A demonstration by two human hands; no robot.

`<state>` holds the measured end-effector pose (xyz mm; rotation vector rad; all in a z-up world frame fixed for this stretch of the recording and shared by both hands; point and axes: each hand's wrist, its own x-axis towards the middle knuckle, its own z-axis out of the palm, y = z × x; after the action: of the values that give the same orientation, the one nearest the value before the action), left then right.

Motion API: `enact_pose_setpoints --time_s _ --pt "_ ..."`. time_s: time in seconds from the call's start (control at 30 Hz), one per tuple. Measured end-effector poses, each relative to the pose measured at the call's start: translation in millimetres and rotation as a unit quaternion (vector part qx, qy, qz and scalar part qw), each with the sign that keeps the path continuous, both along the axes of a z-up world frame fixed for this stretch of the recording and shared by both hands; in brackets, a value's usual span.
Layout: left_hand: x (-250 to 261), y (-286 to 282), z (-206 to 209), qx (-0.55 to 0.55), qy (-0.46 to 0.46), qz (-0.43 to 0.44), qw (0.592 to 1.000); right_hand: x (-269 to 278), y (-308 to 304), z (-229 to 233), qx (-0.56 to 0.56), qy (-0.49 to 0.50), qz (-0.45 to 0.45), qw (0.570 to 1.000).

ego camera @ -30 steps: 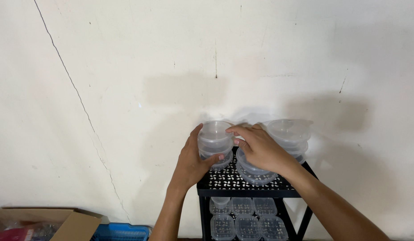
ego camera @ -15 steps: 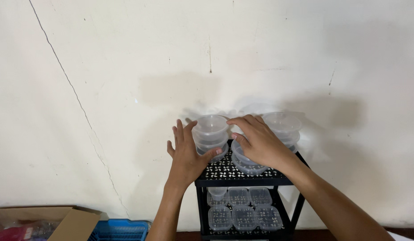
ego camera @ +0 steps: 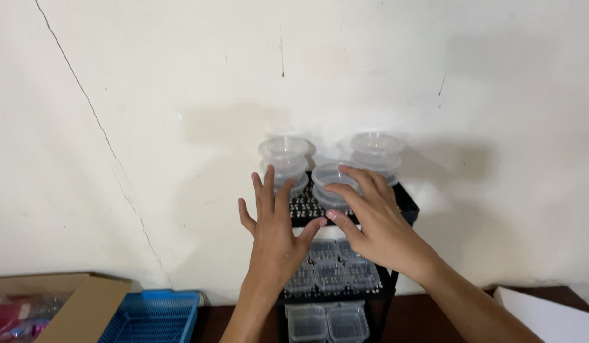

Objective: The person repeatedly picks up small round plastic containers from a table, opens them, and places them on a black three-tier rack. The containers are handled one at a time and stacked on the top shelf.

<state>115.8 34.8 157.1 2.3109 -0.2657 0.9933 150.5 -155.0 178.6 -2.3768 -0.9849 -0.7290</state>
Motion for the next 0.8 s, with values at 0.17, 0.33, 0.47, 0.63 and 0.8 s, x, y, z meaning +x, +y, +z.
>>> enact_pose_setpoints --time_s 0.17,0.33,0.47,0.63,0.8 --pt "-26 -14 -45 0.012 -0.035 0.048 0.998 -33 -14 -33 -0.025 -0.002 0.004 1.000" --pt "-54 -23 -83 -0.002 -0.039 0.051 0.998 -61 -19 -67 -0.020 0.009 0.024 0.999" --pt "-80 -23 -123 -0.003 -0.063 0.020 0.998 -79 -23 -103 -0.016 0.073 0.044 0.996" --pt "-113 -25 -181 -0.010 -0.007 -0.023 1.000 -96 -24 -166 -0.031 0.079 0.083 0.993" --pt "-134 -36 -257 -0.038 0.059 -0.042 0.997 -108 -27 -250 -0.073 0.164 0.083 0.980"
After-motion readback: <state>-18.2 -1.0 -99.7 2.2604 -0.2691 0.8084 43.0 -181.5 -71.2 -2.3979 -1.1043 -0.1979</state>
